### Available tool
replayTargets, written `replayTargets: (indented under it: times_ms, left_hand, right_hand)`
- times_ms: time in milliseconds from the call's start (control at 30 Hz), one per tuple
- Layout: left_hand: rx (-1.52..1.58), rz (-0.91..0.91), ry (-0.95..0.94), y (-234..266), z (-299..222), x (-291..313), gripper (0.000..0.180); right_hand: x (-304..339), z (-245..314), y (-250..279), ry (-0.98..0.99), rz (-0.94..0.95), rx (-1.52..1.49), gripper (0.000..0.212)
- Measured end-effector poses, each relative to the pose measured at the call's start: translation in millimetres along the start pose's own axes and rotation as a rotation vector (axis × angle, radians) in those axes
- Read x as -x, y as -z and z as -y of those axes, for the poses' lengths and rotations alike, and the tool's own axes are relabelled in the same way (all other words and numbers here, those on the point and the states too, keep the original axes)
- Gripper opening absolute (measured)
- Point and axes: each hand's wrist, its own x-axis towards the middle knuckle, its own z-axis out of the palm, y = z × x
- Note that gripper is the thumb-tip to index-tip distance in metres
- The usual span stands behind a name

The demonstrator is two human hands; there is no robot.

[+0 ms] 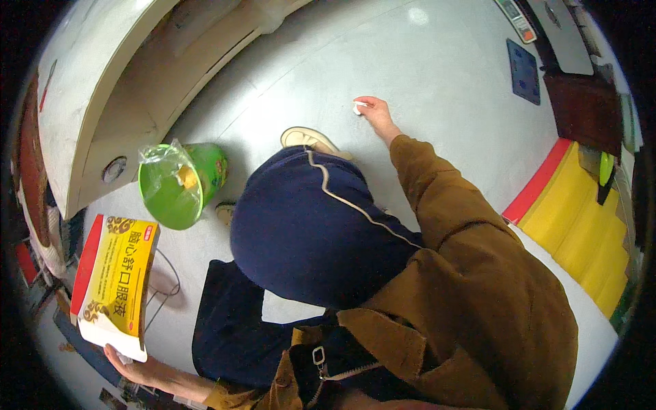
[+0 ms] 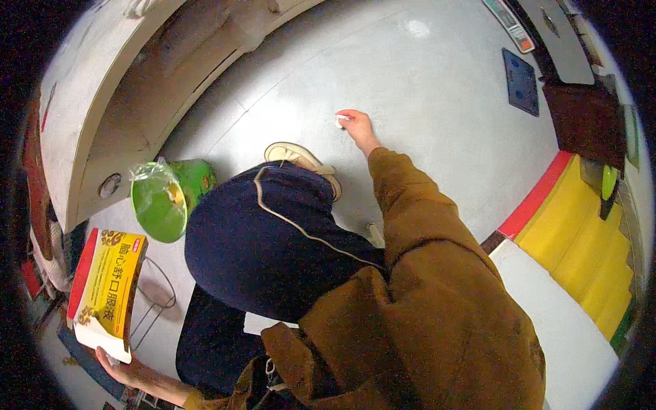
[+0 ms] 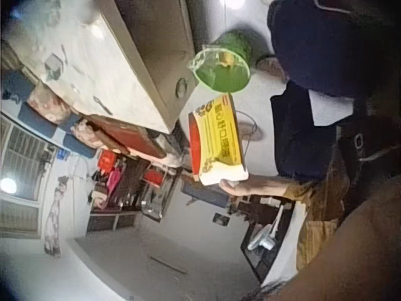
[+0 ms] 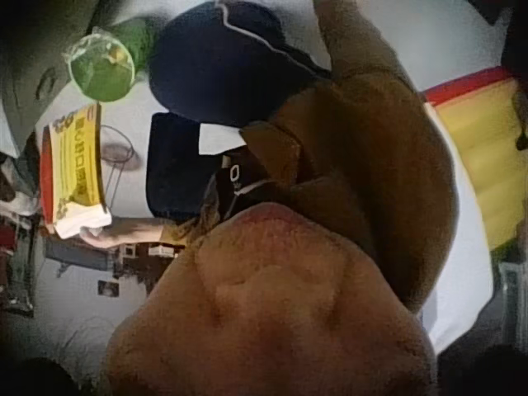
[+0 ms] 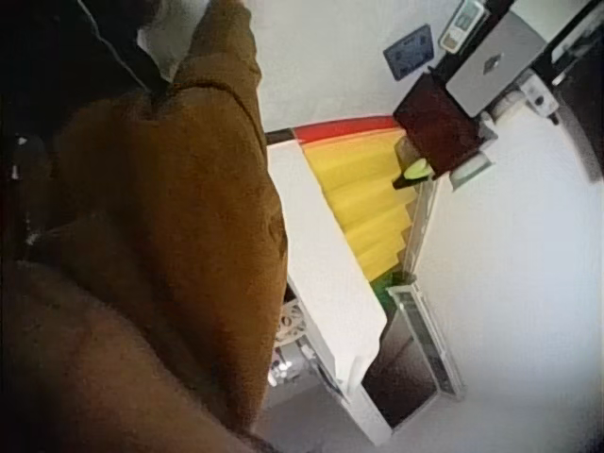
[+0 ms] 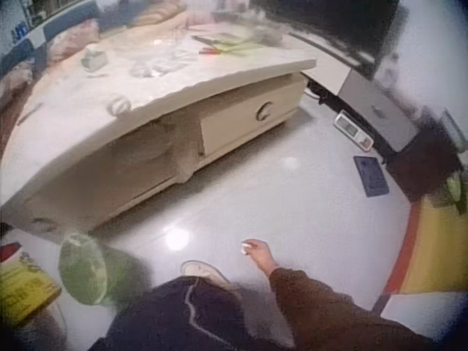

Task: The person wipes a small metallic object and a countertop with a white cloth, then wrings the cloth in a basin of water. They continue wiping the countertop and a wooden stool, then open a drawer to retrieve a yellow box and a plastic bag, placing items into the bag and organizing the drawer contents.

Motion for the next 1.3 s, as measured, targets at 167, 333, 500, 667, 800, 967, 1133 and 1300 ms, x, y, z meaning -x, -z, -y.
replayTargets:
  times_ms: [167, 333, 500, 667, 800, 967, 1133, 1300]
  left_hand:
    - [-0.083, 0.066, -0.031, -11.5, -17.7, 26.9, 0.041]
    - [-0.143, 0.137, -0.009, -12.6, -27.1, 30.2, 0.039]
    - [0.015, 0.199, 0.026, 9.5, -1.3, 0.2, 0.037]
    - [0.013, 0.181, -0.041, 12.7, 8.8, 10.6, 0.036]
    - [0.186, 0.171, 0.048, 17.7, 14.6, -1.4, 0.033]
    - [0.158, 0.133, -0.044, 17.5, 20.9, -3.3, 0.034]
    - [0.18, 0.181, -0.01, 12.5, 9.2, 9.4, 0.033]
    - [0.204, 0.09, -0.006, 8.6, 3.5, 16.4, 0.038]
  right_hand:
    - [-0.6, 10.9, -27.3, 0.099, 0.013, 0.339, 0.016]
    - [0.8, 6.7, -49.4, 0.496, -0.011, 1.095, 0.006]
    - [-3.4, 13.2, -65.3, 0.634, 0.136, 1.4, 0.005]
    - [19.3, 5.5, -64.6, 0.68, 0.168, 1.482, 0.008]
    - [18.2, -1.4, -56.6, 0.438, 0.076, 1.444, 0.005]
    - [-43.6, 27.2, -81.3, -0.15, 0.041, 0.606, 0.006]
    - [-81.0, 99.9, -142.1, -0.048, 0.088, -0.062, 0.012]
    - [-135.9, 116.2, -167.7, 0.112, 0.073, 0.051, 0.018]
